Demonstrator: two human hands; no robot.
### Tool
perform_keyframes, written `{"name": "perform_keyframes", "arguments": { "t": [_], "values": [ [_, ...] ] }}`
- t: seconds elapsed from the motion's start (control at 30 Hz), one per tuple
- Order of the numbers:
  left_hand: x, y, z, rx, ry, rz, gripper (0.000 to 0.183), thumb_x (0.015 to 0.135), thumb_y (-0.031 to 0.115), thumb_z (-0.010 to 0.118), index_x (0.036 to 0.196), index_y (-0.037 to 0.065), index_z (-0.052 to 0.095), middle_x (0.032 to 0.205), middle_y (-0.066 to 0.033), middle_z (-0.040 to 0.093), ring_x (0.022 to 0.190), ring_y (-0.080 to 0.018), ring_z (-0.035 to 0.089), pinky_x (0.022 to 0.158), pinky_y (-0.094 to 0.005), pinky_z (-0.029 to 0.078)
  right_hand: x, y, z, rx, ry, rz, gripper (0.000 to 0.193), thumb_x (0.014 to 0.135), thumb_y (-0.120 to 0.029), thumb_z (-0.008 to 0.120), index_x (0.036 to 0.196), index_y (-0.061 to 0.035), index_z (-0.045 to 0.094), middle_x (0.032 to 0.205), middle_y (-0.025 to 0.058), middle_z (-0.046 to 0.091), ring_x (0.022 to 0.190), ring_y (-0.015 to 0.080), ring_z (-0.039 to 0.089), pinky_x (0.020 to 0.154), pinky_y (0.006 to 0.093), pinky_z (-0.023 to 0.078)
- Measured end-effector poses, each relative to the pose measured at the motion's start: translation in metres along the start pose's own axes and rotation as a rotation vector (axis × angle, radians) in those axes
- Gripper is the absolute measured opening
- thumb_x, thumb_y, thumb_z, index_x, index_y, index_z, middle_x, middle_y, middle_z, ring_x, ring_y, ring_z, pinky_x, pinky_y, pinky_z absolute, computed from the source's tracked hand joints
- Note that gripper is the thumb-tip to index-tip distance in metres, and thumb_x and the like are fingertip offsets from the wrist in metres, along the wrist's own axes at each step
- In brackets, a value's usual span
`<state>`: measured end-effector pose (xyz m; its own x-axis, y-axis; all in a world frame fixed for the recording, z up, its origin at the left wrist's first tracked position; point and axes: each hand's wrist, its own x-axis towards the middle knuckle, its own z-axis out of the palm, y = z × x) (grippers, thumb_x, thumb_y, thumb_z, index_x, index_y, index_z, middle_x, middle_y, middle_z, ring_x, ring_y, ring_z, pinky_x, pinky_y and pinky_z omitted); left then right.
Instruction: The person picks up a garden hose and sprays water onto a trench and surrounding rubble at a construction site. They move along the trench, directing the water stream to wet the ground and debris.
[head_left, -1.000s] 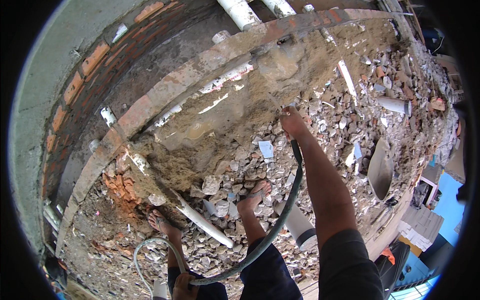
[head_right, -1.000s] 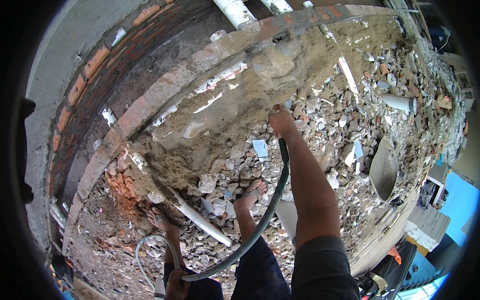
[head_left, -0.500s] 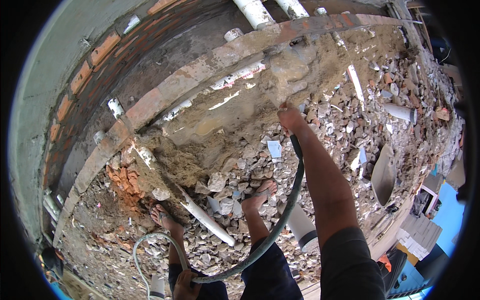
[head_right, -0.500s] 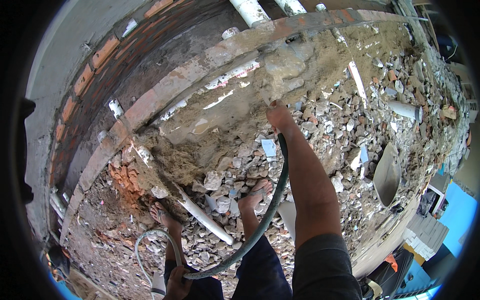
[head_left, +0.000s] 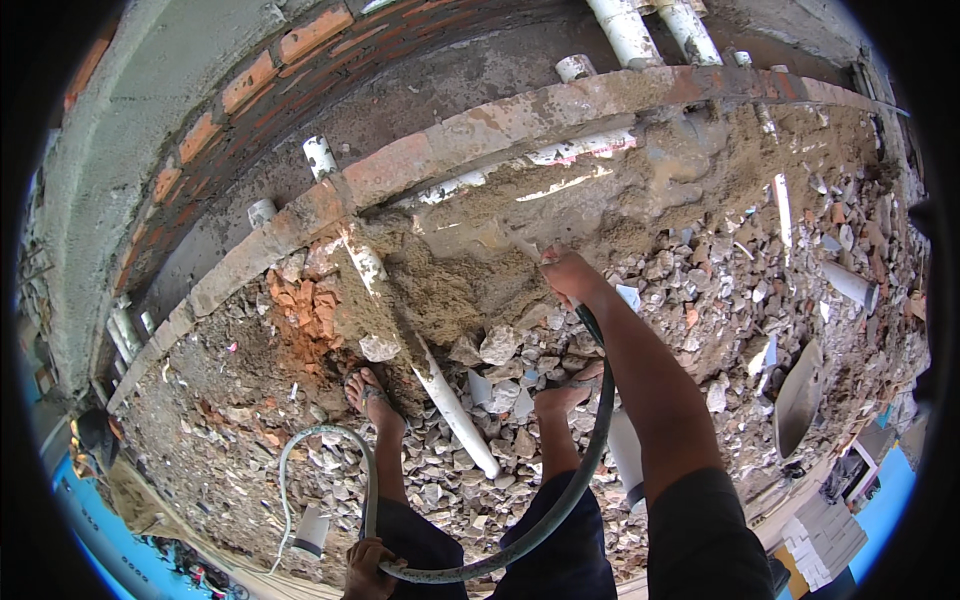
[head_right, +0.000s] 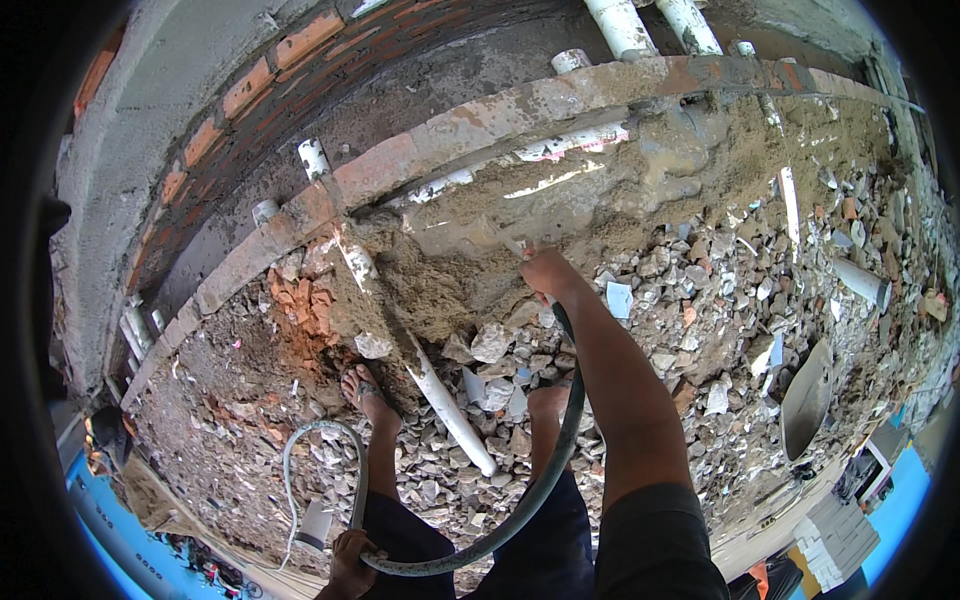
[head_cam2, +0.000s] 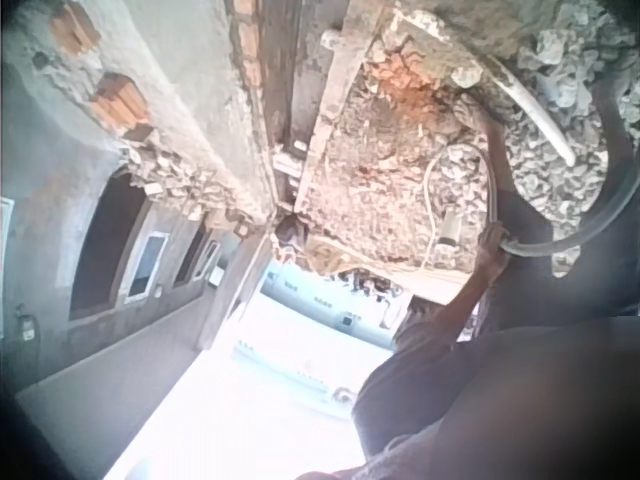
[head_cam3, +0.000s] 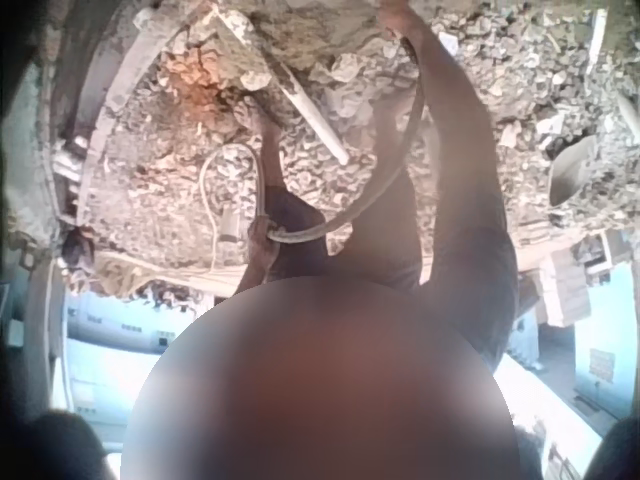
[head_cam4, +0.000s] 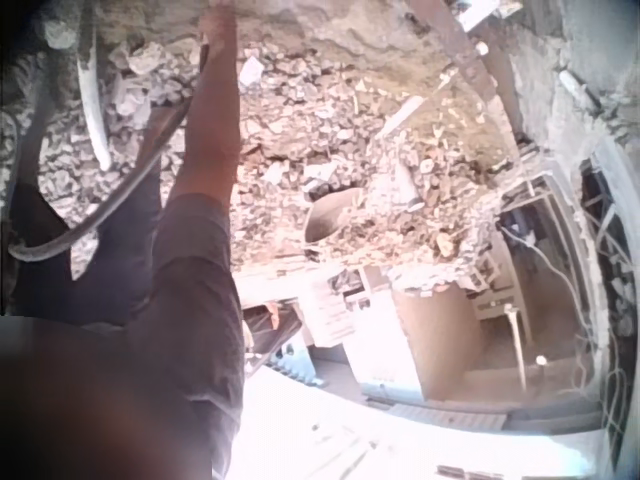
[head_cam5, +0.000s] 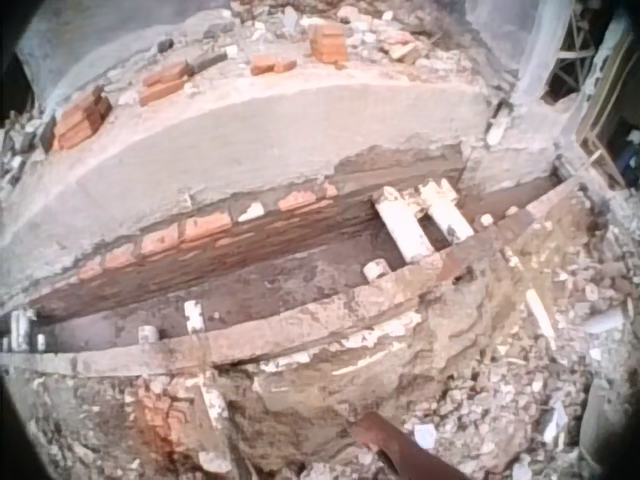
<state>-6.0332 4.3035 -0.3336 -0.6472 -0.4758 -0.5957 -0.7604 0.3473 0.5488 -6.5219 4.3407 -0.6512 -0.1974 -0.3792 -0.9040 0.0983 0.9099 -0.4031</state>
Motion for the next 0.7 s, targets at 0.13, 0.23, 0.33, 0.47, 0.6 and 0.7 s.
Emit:
{"name": "perform_keyframes", "arguments": {
  "t": [0.13,0.23,0.33,0.47,0.6,0.7],
  "values": [
    [-0.003,-0.005,0.005,0.031,0.059,-0.002,0.021,0.072,0.014,0.075,0.076,0.008,0.055,0.074,-0.0104,0.055,0.076,-0.0325,0.056,0.069,-0.0452,0.043,0.012,-0.020,0.062,0.082,-0.115,-0.068,0.038,0.085,-0.009,0.049,0.121,-0.0006,0.040,0.066,0.0176,0.059,0.042,0.0258,0.059,0.032,0.0396,0.044],
    [-0.005,-0.019,0.007,0.014,-0.009,-0.033,0.024,0.071,0.015,0.076,0.072,0.010,0.052,0.071,-0.0098,0.053,0.078,-0.0323,0.055,0.071,-0.0456,0.042,0.017,-0.038,0.101,0.140,-0.180,-0.089,0.042,0.083,-0.009,0.051,0.123,0.0011,0.039,0.062,0.0152,0.057,0.037,0.0228,0.054,0.030,0.0379,0.041],
    [-0.012,-0.040,0.008,0.010,0.009,0.000,0.028,0.070,0.018,0.076,0.069,0.010,0.050,0.070,-0.0094,0.051,0.079,-0.0334,0.055,0.073,-0.0466,0.042,0.021,-0.061,0.137,0.139,-0.221,-0.104,0.036,0.086,-0.011,0.050,0.120,-0.0014,0.041,0.057,0.0093,0.051,0.035,0.0179,0.048,0.030,0.0356,0.038],
    [-0.025,-0.062,0.018,0.013,0.056,0.053,0.028,0.071,0.021,0.077,0.070,0.008,0.051,0.072,-0.0102,0.053,0.085,-0.0358,0.055,0.077,-0.0478,0.043,0.027,-0.091,0.169,0.046,-0.257,-0.124,0.032,0.088,-0.012,0.049,0.118,-0.0030,0.042,0.055,0.0072,0.049,0.034,0.0160,0.046,0.030,0.0344,0.037],
    [-0.038,-0.068,0.031,-0.529,0.079,-0.439,0.024,0.074,0.022,0.075,0.074,0.007,0.055,0.078,-0.0116,0.056,0.093,-0.0367,0.054,0.084,-0.0476,0.043,0.029,-0.120,0.192,-0.015,-0.242,-0.168,0.033,0.087,-0.011,0.051,0.118,-0.0027,0.042,0.057,0.0087,0.052,0.034,0.0172,0.048,0.031,0.0348,0.038],
    [-0.045,-0.072,0.031,-0.534,0.039,-0.443,0.024,0.075,0.022,0.074,0.076,0.006,0.057,0.082,-0.0126,0.057,0.097,-0.0372,0.054,0.086,-0.0476,0.043,0.028,-0.138,0.213,-0.075,-0.229,-0.153,0.035,0.086,-0.010,0.051,0.119,-0.0023,0.042,0.059,0.0105,0.054,0.036,0.0187,0.050,0.031,0.0358,0.040]
  ]
}}
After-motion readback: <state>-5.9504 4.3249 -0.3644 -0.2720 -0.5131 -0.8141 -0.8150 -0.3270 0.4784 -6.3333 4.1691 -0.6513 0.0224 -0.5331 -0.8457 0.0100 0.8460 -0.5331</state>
